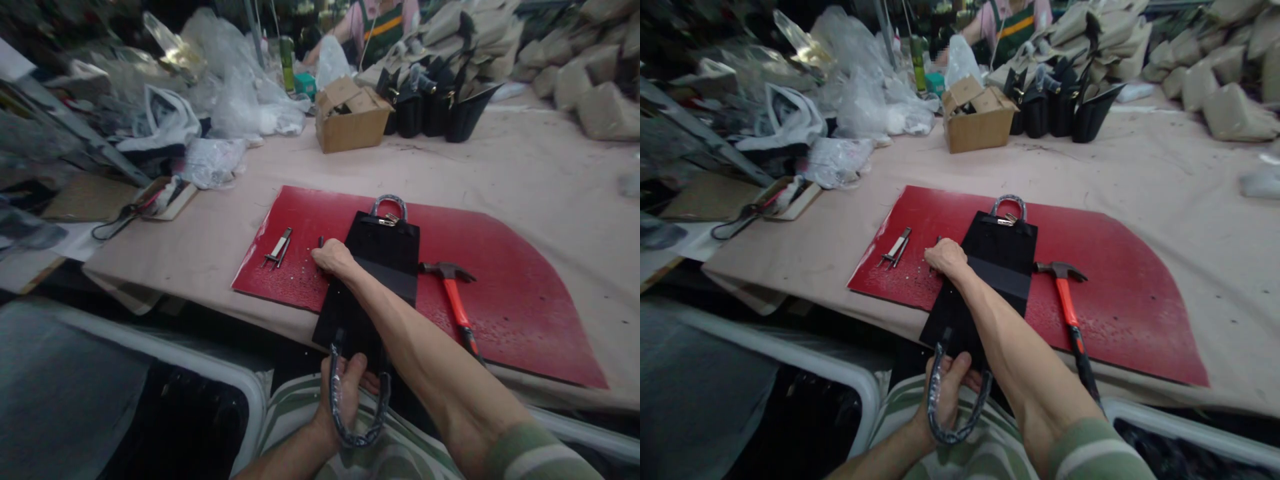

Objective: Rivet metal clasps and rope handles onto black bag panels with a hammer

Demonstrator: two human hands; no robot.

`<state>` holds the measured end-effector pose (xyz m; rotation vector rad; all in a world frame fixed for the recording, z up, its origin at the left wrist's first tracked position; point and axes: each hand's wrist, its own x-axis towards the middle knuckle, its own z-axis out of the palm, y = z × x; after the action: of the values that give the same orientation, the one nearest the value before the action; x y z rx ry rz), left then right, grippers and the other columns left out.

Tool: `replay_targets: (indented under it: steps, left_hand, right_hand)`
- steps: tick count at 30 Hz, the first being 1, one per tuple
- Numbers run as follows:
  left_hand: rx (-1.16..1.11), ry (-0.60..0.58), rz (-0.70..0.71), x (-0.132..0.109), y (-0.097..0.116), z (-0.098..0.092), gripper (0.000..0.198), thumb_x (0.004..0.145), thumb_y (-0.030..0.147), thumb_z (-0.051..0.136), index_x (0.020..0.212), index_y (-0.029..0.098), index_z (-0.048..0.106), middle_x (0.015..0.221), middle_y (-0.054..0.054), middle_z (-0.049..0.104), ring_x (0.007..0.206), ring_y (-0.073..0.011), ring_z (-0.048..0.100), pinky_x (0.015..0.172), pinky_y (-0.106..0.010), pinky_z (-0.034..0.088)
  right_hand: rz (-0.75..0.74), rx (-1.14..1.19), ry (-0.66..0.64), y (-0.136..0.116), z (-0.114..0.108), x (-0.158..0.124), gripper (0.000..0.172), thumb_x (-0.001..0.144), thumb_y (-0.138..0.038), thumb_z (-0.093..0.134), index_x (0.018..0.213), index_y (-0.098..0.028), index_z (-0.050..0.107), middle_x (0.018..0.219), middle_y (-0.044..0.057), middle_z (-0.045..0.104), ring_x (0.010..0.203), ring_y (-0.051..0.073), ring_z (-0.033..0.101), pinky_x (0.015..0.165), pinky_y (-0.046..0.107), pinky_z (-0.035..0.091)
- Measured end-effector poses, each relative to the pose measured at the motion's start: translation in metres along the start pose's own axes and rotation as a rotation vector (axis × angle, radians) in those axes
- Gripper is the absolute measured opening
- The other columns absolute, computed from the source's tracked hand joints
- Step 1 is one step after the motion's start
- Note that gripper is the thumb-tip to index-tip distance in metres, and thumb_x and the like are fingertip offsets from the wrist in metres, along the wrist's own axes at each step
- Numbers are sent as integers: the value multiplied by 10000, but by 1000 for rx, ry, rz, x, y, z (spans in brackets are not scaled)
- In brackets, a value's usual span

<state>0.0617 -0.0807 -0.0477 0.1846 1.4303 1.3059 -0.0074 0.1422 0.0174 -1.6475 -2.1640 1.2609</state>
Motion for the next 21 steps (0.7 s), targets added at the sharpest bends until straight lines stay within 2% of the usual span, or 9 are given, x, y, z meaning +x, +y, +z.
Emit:
replay_targets:
  steps: [2,4,9,12,14,18,21]
  left_hand:
    - [28,-39,38,1,-3,-3,574,751,635,726,549,105,639,560,-135,659,483,-205,629,494,-275,500]
    - [32,-41,48,1,-4,-5,535,779,592,724,584,98,664,578,-129,670,499,-208,642,504,-274,507]
    - [44,-84,67,-3,0,-7,501,828,539,697,577,106,692,602,-126,686,551,-220,667,559,-283,529]
    - [62,-106,67,-7,2,-8,490,846,522,685,580,112,711,610,-119,692,564,-214,668,593,-286,537]
    - [71,-105,72,-9,2,-8,486,851,521,683,585,116,716,611,-113,692,566,-214,667,600,-291,539]
    - [87,-100,92,-11,4,-9,489,846,530,692,592,113,714,616,-118,693,587,-224,673,601,-299,542]
    - [97,-96,96,-12,6,-9,499,845,540,692,602,105,711,627,-126,695,589,-224,674,604,-304,546]
  right_hand:
    - [6,215,-30,10,-8,-14,165,796,-271,565,685,-152,592,552,60,576,541,174,588,506,248,427]
    - [-13,431,-63,27,-20,-35,171,782,-317,535,676,-182,535,518,7,524,439,119,477,435,223,368]
    - [-20,871,-101,85,-47,-100,316,630,-415,713,765,-178,553,654,-10,599,413,54,367,386,180,282]
    - [56,1157,-100,112,-51,-132,383,574,-325,857,810,-158,607,715,15,659,406,38,386,373,157,263]
    - [84,1223,-80,121,-52,-147,370,588,-283,885,816,-151,625,789,42,693,416,38,420,365,146,287]
    - [109,1317,-37,124,-55,-165,348,610,-257,900,809,-172,627,833,41,705,490,79,523,415,163,438]
    - [111,1346,-18,125,-53,-170,327,675,-355,885,762,-164,634,819,47,699,521,104,570,466,196,515]
